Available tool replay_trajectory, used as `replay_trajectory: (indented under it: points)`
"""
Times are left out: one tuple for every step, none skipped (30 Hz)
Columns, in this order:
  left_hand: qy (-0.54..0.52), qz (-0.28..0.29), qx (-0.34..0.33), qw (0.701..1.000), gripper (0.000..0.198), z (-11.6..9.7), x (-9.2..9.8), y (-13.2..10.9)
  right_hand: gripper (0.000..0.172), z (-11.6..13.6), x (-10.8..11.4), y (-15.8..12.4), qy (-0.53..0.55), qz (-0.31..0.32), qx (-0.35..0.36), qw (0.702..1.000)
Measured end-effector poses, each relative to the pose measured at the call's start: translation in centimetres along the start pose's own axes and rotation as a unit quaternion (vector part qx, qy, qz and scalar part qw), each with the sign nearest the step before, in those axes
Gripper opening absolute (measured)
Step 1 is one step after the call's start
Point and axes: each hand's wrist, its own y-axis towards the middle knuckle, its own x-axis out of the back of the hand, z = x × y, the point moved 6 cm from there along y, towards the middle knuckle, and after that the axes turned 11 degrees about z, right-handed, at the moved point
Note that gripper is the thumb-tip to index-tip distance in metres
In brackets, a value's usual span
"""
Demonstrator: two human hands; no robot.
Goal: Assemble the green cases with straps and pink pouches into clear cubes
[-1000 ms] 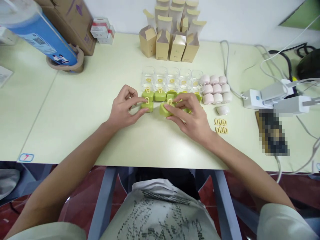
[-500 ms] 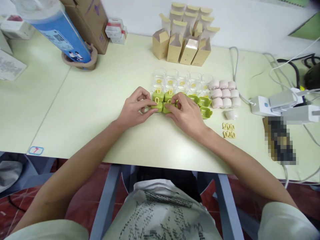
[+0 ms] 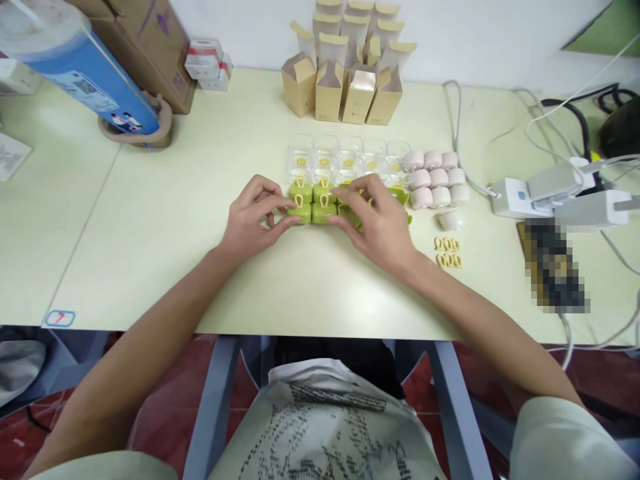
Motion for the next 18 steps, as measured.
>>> replay_trajectory:
  points:
    - [0.004, -0.004, 0.007, 1.000, 0.031, 0.0, 0.1, 0.0, 0.028, -0.5, 0.8, 0.0, 0.007, -0.012, -0.001, 1.000]
    - [0.006, -0.009, 0.010, 1.000, 0.031, 0.1, 0.1, 0.1, 0.025, -1.0, 1.6, 0.0, 0.010, -0.016, -0.002, 1.000]
    - [0.005, -0.014, 0.010, 1.000, 0.031, 0.1, 0.2, 0.1, 0.022, -1.5, 2.2, 0.2, 0.006, -0.007, -0.002, 1.000]
    - [0.006, -0.019, 0.009, 1.000, 0.030, 0.0, 0.3, 0.2, 0.019, -1.8, 2.5, 0.4, -0.002, 0.010, -0.002, 1.000]
    - [0.009, -0.024, 0.007, 1.000, 0.030, 0.0, 0.3, 0.2, 0.017, -2.0, 2.6, 0.7, -0.012, 0.030, -0.003, 0.999]
    - [0.015, -0.030, 0.005, 0.999, 0.029, 0.0, 0.4, 0.2, 0.018, -2.1, 2.5, 1.0, -0.024, 0.052, -0.006, 0.998]
    - [0.023, -0.039, 0.002, 0.999, 0.028, -0.1, 0.5, 0.2, 0.021, -2.2, 2.2, 1.4, -0.036, 0.072, -0.013, 0.997]
    - [0.031, -0.047, -0.001, 0.998, 0.027, -0.1, 0.6, 0.2, 0.028, -2.1, 1.7, 1.7, -0.048, 0.089, -0.022, 0.995]
    - [0.037, -0.054, -0.003, 0.998, 0.027, -0.2, 0.7, 0.2, 0.035, -2.1, 1.0, 2.0, -0.060, 0.105, -0.035, 0.992]
    - [0.041, -0.060, -0.002, 0.997, 0.027, -0.2, 0.8, 0.2, 0.042, -2.1, 0.4, 2.3, -0.071, 0.117, -0.048, 0.989]
    - [0.043, -0.064, 0.001, 0.997, 0.029, -0.2, 0.8, 0.2, 0.048, -2.0, -0.2, 2.6, -0.078, 0.127, -0.060, 0.987]
    - [0.046, -0.068, 0.007, 0.997, 0.031, -0.2, 0.8, 0.2, 0.052, -2.0, -0.7, 2.8, -0.082, 0.134, -0.069, 0.985]
    - [0.049, -0.070, 0.014, 0.996, 0.034, -0.1, 0.8, 0.1, 0.053, -2.0, -1.0, 2.9, -0.082, 0.138, -0.073, 0.984]
    - [0.052, -0.071, 0.020, 0.996, 0.036, -0.1, 0.8, 0.1, 0.052, -2.0, -1.0, 2.8, -0.081, 0.137, -0.074, 0.984]
    - [0.053, -0.073, 0.024, 0.996, 0.038, -0.1, 0.8, 0.1, 0.050, -1.9, -0.7, 2.7, -0.080, 0.132, -0.070, 0.986]
    - [0.052, -0.075, 0.028, 0.995, 0.039, -0.1, 0.8, 0.1, 0.047, -1.6, -0.1, 2.4, -0.080, 0.120, -0.063, 0.988]
    - [0.048, -0.076, 0.032, 0.995, 0.040, 0.0, 0.8, 0.1, 0.044, -1.2, 0.7, 2.0, -0.081, 0.100, -0.053, 0.990]
    - [0.043, -0.079, 0.037, 0.995, 0.040, 0.0, 0.9, 0.1, 0.042, -0.7, 1.8, 1.5, -0.080, 0.075, -0.041, 0.993]
